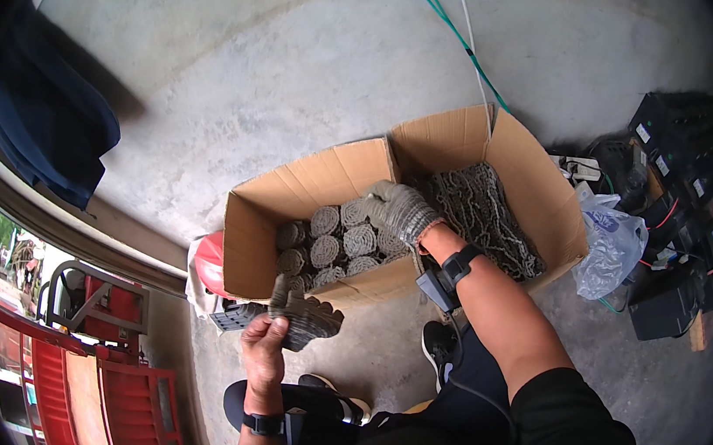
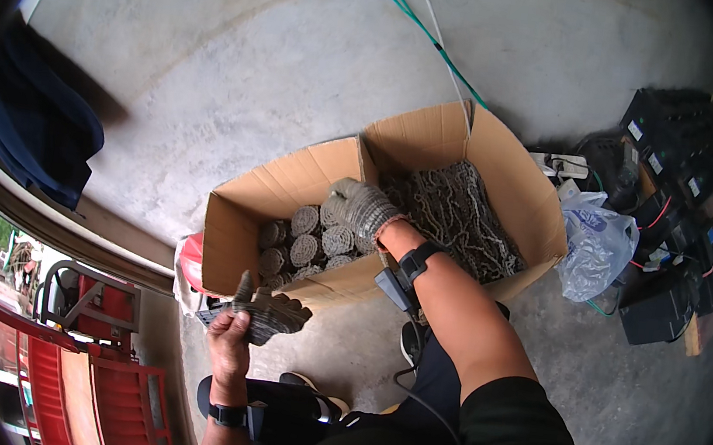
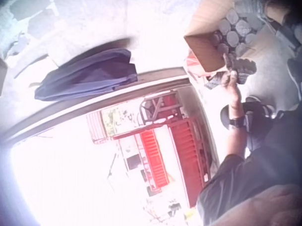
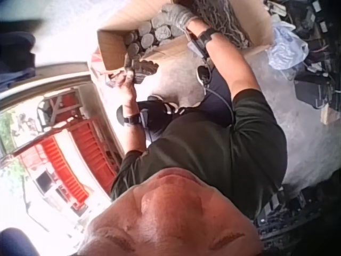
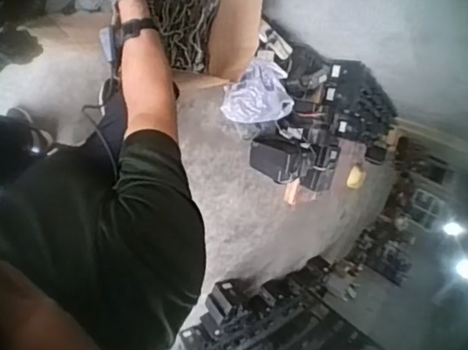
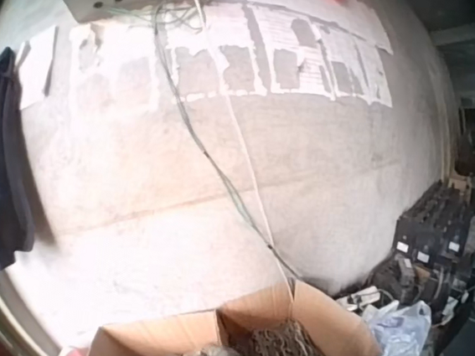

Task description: Inspecting and manipulating metal chain rolls while sitting on the floor of a workshop.

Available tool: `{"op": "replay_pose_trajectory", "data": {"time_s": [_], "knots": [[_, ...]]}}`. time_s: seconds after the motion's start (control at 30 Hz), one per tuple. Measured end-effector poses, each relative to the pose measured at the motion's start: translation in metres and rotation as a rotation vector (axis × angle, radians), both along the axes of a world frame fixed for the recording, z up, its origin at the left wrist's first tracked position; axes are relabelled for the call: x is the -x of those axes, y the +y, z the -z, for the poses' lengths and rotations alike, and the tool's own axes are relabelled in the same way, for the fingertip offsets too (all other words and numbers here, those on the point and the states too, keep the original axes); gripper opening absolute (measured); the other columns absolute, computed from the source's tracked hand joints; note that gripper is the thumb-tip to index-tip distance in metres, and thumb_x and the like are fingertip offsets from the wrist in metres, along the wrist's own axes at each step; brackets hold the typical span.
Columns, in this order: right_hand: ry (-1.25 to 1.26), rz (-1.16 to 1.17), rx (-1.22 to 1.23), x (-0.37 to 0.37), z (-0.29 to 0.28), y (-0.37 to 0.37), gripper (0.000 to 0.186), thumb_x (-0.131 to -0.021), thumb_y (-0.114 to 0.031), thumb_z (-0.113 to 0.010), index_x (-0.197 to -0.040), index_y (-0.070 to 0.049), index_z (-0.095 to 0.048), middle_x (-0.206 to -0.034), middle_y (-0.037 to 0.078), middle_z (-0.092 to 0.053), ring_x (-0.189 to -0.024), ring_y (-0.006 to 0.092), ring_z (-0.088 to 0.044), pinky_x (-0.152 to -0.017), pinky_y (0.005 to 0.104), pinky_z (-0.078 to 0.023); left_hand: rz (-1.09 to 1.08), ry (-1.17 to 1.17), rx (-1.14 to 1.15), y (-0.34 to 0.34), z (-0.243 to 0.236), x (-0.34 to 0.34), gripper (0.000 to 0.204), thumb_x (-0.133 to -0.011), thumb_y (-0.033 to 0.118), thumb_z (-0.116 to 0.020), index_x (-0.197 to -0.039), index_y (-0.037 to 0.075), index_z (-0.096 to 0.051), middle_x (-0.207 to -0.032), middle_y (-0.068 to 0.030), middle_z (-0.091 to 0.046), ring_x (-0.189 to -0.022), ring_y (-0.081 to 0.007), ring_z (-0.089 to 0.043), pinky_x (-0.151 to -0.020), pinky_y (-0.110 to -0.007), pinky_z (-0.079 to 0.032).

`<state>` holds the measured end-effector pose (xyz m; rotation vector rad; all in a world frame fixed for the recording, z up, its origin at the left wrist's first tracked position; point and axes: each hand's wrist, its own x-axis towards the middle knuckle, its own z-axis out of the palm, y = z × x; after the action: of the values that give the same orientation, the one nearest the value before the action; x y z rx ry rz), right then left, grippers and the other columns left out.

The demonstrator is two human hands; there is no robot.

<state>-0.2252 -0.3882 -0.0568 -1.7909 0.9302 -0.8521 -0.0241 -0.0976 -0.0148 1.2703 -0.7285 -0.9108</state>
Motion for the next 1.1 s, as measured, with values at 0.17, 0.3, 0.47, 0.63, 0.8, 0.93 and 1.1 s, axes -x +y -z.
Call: {"op": "replay_pose_trajectory", "data": {"time_s": [0.17,0.3,0.47,0.63,0.8,0.93,1.1], "knots": [[0.614,-0.315,0.668,0.000,-0.021,0.009,0.031,-0.090,-0.033,-0.062,-0.103,-0.006,-0.069,-0.097,0.015,-0.071,-0.090,0.0337,-0.067,-0.081,0.0408,-0.053,0.029,0.026,-0.068,0.004,0.007,0.013,0.011,-0.089,0.000,-0.067,-0.098,0.000,-0.072,-0.091,-0.0060,-0.072,-0.079,-0.0109,-0.064,-0.074,-0.026,-0.051],[0.537,-0.242,0.535,0.003,0.003,0.003,0.031,-0.092,-0.035,-0.059,-0.102,-0.008,-0.070,-0.100,0.014,-0.071,-0.092,0.0334,-0.067,-0.081,0.0418,-0.053,0.032,0.013,-0.106,0.007,0.001,0.012,0.011,-0.089,0.002,-0.068,-0.098,-0.002,-0.072,-0.091,-0.0071,-0.072,-0.079,-0.0122,-0.064,-0.076,-0.027,-0.052],[0.206,-0.200,0.310,0.004,-0.033,0.037,0.025,-0.087,-0.032,-0.065,-0.095,-0.008,-0.071,-0.093,0.014,-0.070,-0.088,0.0313,-0.068,-0.076,0.0402,-0.054,-0.032,-0.033,-0.091,0.005,-0.001,0.014,0.008,-0.089,0.002,-0.068,-0.096,0.000,-0.072,-0.088,-0.0021,-0.070,-0.078,-0.0081,-0.061,-0.074,-0.024,-0.049],[0.048,-0.546,0.301,-0.014,-0.066,0.128,0.029,-0.080,-0.036,-0.072,-0.090,-0.008,-0.069,-0.088,0.014,-0.069,-0.085,0.0332,-0.068,-0.076,0.0435,-0.053,-0.084,-0.007,-0.092,-0.003,-0.013,0.033,0.011,-0.092,0.006,-0.067,-0.099,-0.002,-0.070,-0.086,-0.0048,-0.071,-0.073,-0.0094,-0.063,-0.066,-0.024,-0.050],[0.160,-0.567,0.483,-0.026,-0.061,0.148,0.042,-0.081,-0.042,-0.070,-0.095,-0.004,-0.066,-0.091,0.021,-0.067,-0.088,0.0389,-0.066,-0.077,0.0490,-0.052,-0.145,0.075,-0.093,-0.002,-0.003,0.056,0.024,-0.093,0.005,-0.067,-0.115,-0.004,-0.063,-0.096,-0.0056,-0.070,-0.082,-0.0097,-0.064,-0.074,-0.023,-0.051],[0.267,-0.554,0.419,-0.020,-0.053,0.141,0.039,-0.082,-0.042,-0.068,-0.096,-0.005,-0.066,-0.090,0.020,-0.068,-0.087,0.0389,-0.066,-0.075,0.0504,-0.051,-0.108,0.101,-0.076,-0.001,-0.011,0.076,0.035,-0.095,0.004,-0.063,-0.127,-0.005,-0.055,-0.103,-0.0076,-0.068,-0.088,-0.0136,-0.065,-0.076,-0.028,-0.055],[0.242,-0.546,0.345,-0.020,-0.042,0.137,0.034,-0.086,-0.036,-0.064,-0.098,-0.005,-0.066,-0.090,0.021,-0.067,-0.083,0.0389,-0.066,-0.072,0.0496,-0.051,-0.075,-0.029,-0.038,0.000,0.002,0.075,0.036,-0.094,-0.001,-0.059,-0.130,-0.001,-0.053,-0.111,-0.0079,-0.063,-0.096,-0.0167,-0.066,-0.079,-0.032,-0.059]]}}
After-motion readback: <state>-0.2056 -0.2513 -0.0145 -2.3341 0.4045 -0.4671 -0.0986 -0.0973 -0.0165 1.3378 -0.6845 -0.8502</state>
